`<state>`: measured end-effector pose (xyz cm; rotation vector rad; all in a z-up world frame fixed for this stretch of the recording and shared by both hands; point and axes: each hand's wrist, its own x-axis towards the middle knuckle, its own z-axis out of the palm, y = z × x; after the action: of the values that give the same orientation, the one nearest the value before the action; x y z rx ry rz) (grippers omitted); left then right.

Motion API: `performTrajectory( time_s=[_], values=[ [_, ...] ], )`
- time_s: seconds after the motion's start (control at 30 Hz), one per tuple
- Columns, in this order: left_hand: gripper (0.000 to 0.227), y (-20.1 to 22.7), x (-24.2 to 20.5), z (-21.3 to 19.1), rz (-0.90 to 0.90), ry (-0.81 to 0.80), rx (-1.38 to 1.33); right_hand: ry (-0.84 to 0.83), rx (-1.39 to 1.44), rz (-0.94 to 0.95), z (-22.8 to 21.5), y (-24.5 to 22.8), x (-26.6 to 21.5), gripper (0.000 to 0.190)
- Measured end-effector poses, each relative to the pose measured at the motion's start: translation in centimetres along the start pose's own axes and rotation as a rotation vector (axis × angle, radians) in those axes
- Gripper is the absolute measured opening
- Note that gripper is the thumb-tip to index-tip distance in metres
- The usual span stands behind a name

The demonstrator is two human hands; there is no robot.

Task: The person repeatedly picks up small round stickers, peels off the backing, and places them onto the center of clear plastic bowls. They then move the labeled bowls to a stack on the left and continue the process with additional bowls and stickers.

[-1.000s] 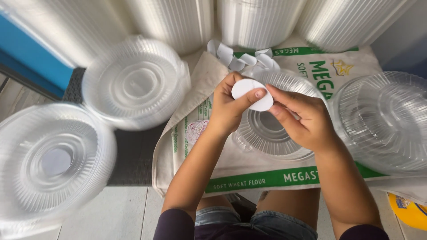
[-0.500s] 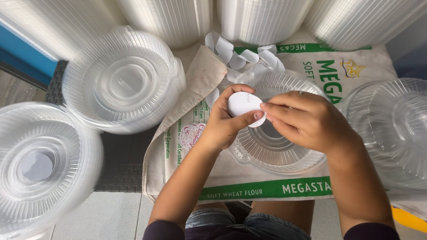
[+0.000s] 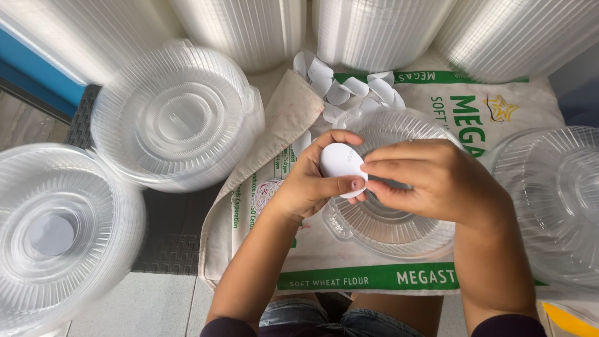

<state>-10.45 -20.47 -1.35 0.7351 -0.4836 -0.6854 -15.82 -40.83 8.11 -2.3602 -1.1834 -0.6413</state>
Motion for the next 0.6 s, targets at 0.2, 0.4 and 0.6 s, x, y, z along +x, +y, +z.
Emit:
performTrajectory(
  time_s=[0.2,0.4,0.6],
  values=[
    [0.066,0.6,-0.1,0.8,-0.105,-0.052,0.043,0.069,0.112,0.014,0.4,0.7,0.3,0.004],
    [0.056,-0.5,0.0,-0.4,0.185,0.039,0.028,0.087,0.302,0.337,0.0,-1.5,0.3,0.009],
    [0.050,-0.7,-0.2,0.2,0.191,0.008,0.021,0.008,0.415,0.427,0.5,-1.4,0.1,0.007]
  ],
)
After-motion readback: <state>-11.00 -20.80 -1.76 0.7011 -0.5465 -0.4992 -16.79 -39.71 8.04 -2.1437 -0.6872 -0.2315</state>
